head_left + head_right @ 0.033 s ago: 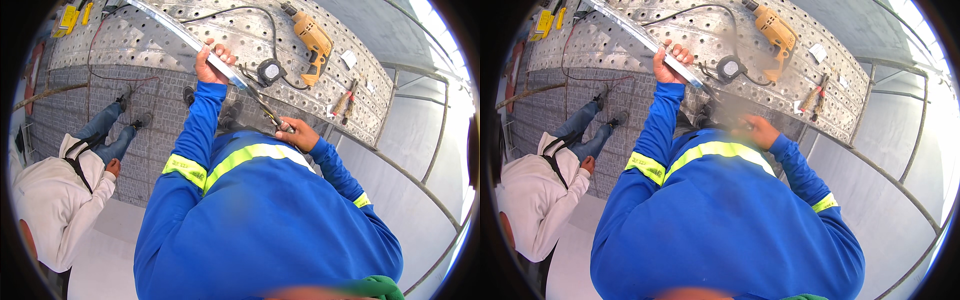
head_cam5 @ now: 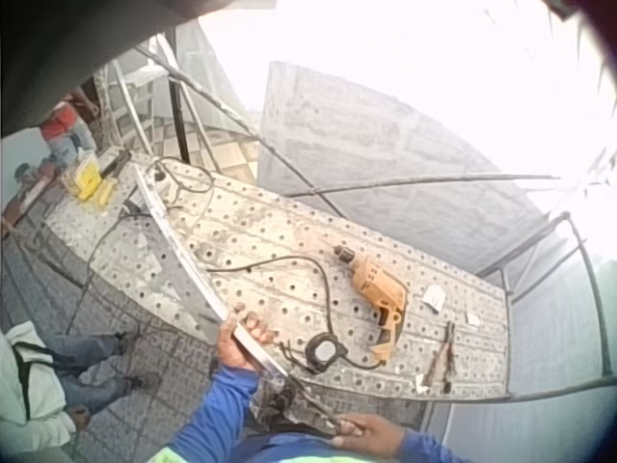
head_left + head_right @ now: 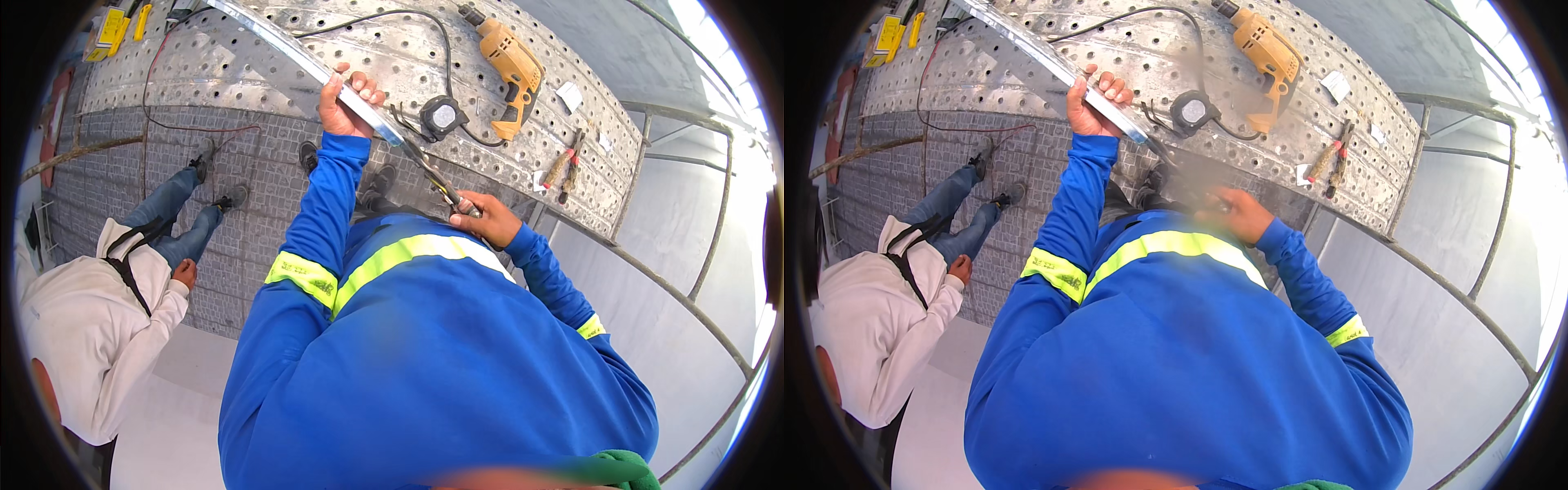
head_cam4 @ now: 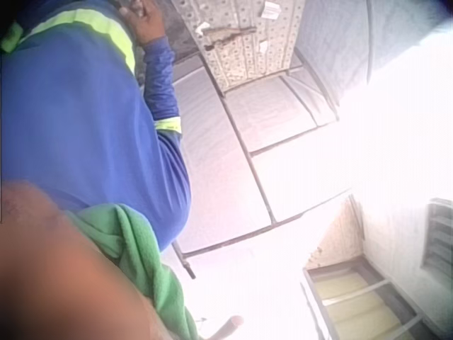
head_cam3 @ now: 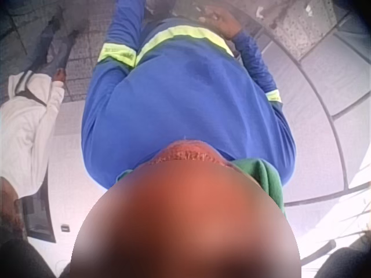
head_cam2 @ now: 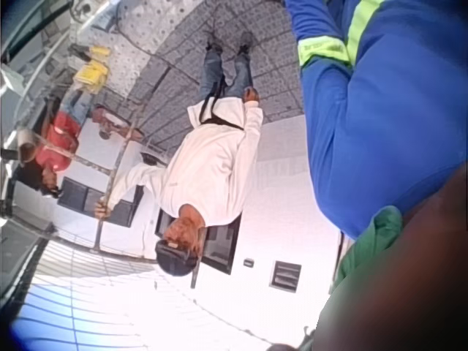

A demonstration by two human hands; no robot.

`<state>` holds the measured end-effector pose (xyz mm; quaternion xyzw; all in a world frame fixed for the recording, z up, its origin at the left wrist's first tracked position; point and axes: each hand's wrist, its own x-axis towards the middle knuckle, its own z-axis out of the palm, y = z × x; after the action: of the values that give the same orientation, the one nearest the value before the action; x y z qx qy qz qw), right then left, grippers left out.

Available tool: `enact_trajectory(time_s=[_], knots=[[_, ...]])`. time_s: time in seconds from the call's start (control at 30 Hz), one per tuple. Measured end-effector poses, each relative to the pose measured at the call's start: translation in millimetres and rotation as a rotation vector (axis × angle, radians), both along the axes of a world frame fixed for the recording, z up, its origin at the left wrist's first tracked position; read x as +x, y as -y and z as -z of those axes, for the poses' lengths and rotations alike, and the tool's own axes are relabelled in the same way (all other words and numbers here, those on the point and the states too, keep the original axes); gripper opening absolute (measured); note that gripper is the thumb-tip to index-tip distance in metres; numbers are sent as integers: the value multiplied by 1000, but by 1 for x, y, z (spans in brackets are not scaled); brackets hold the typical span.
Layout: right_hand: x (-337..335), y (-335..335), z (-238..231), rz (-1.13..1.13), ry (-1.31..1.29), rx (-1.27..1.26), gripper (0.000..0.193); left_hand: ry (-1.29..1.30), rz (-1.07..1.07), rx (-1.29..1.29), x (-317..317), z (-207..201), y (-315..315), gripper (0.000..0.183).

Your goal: The person uses tin snips to cut a long metal strip into smaller pieces on a perforated metal work surface. The person holds the strip with one hand and cuts with the other, then sets the cut pieces aside.

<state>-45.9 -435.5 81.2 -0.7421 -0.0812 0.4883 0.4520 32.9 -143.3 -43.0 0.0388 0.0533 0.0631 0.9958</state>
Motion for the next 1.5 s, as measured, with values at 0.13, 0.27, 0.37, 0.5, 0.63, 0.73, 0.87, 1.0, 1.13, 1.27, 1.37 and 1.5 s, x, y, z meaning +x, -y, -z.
enact_trajectory(time_s=[0.13, 0.27, 0.37, 0.5, 0.63, 0.73, 0.87, 1.0, 1.13, 1.27, 1.37, 1.5], knots=[[6, 2, 5, -10, -14, -24, 48, 25, -2, -14, 7, 2, -1, 30], [5, 8, 6, -5, -26, 17, 49, -32, 8, 23, 7, -7, -2, 30], [4, 26, 1, 42, -132, 32, 56, -291, -63, 354, 8, -20, 3, 33], [-6, 56, -8, 331, -181, 139, 64, -333, -52, 532, 11, -33, 2, 37], [10, 88, -4, 612, 158, 66, 67, -370, -60, 508, 11, -37, 3, 36], [31, 113, 2, 848, 212, 75, 53, -377, -82, 457, 14, -38, 4, 37], [33, 130, 9, 1024, 65, 204, 55, -356, -75, 476, 13, -40, 4, 36], [21, 125, 20, 1080, 13, 253, 59, -388, -53, 499, 12, -39, 3, 37], [13, 113, 25, 1084, -22, 199, 58, -359, -64, 513, 13, -36, 2, 37], [19, 111, 24, 1042, -36, 56, 60, -352, -54, 540, 12, -38, 3, 41], [39, 125, 26, 911, 67, -188, 66, -334, -63, 586, 10, -41, 4, 39], [74, 140, 47, 655, 503, -573, 76, -307, -46, 557, 6, -44, 1, 39]])
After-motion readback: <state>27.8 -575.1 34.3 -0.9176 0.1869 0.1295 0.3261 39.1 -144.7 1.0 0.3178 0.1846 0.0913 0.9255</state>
